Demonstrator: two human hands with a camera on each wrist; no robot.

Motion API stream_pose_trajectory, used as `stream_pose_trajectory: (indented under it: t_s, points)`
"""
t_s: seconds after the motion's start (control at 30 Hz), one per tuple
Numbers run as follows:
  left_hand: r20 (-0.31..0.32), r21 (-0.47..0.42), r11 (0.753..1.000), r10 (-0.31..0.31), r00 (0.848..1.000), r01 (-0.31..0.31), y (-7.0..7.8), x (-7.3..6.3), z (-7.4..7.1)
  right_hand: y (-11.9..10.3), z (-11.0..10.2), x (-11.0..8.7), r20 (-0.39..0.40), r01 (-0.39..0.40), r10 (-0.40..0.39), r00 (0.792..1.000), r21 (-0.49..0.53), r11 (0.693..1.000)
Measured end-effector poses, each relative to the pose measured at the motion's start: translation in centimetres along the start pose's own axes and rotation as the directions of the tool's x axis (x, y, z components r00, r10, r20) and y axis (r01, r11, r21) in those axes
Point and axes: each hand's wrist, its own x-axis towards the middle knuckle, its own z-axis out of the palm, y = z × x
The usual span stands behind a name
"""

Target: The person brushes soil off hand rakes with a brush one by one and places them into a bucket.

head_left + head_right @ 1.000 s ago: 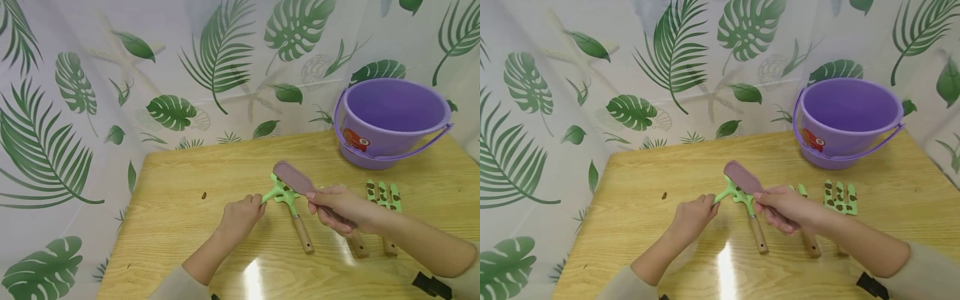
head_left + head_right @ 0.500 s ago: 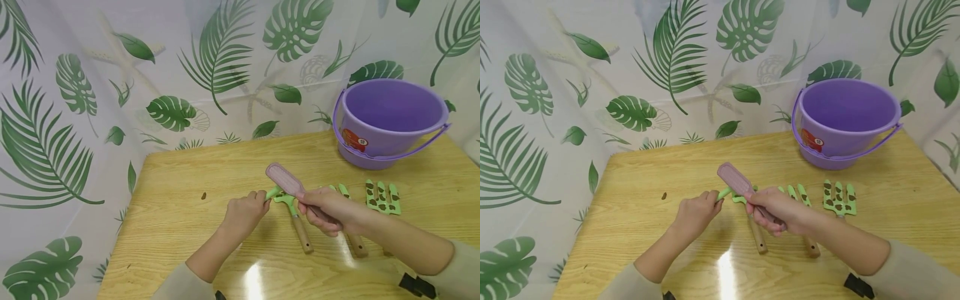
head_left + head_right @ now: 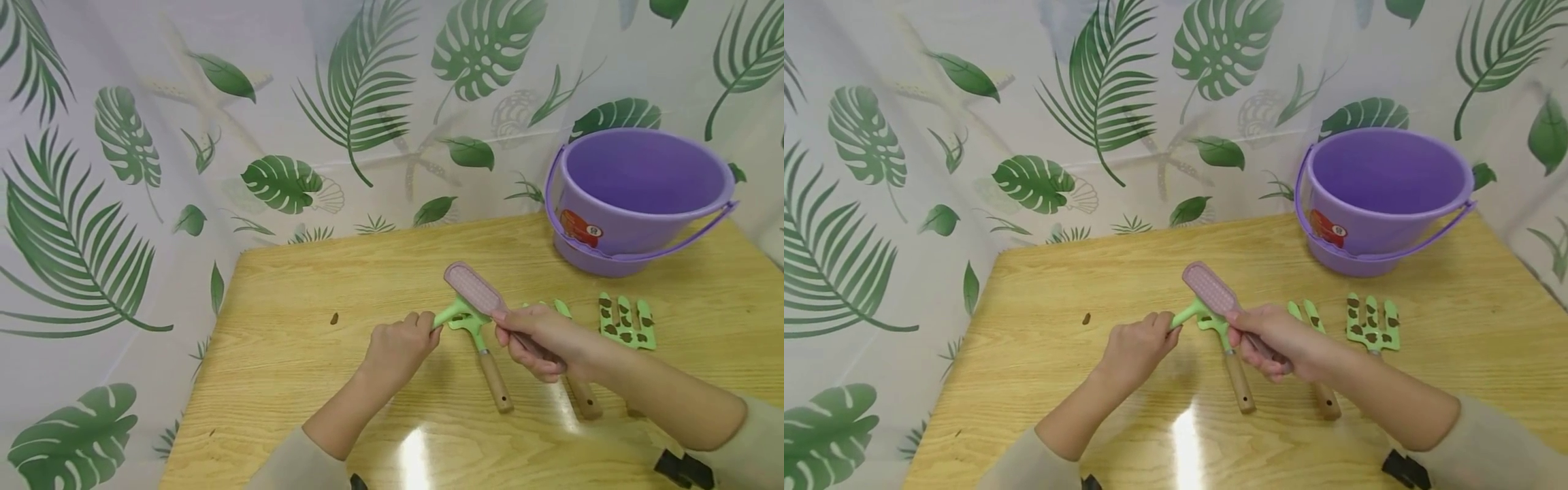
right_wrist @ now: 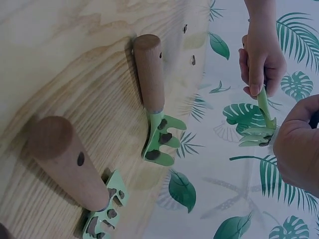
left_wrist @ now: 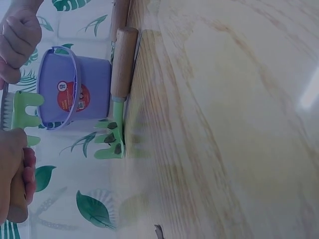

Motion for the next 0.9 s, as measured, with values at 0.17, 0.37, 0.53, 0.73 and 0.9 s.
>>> stream_pose_trajectory:
  t_s: [0.17, 0.37, 0.53, 0.73, 0.9]
  points:
    - [0.004, -0.014, 1.0, 0.004, 1.0, -0.004, 0.1, 0.0, 0.2, 0.3, -0.6, -0.2, 0.016, 0.025, -0.026, 1.0, 0.017, 1.0]
    - [0.015, -0.069, 0.998, 0.0, 1.0, 0.001, 0.3, 0.0, 0.3, 0.8, -1.0, -0.6, 0.01, 0.016, -0.016, 1.0, 0.024, 1.0]
    - [0.016, -0.072, 0.997, -0.014, 1.0, 0.015, 0.4, 0.0, 0.3, 1.1, -1.8, -0.9, -0.004, 0.037, -0.037, 0.999, 0.066, 0.997]
    - [-0.004, -0.07, 0.997, -0.03, 1.0, 0.03, 0.4, -0.1, 0.3, 1.6, -3.0, -1.3, -0.024, 0.035, -0.032, 0.999, 0.109, 0.993]
    - [0.001, -0.058, 0.998, -0.029, 1.0, 0.029, 0.4, -0.1, 0.3, 1.6, -3.0, -1.4, -0.02, 0.036, -0.033, 0.999, 0.128, 0.991]
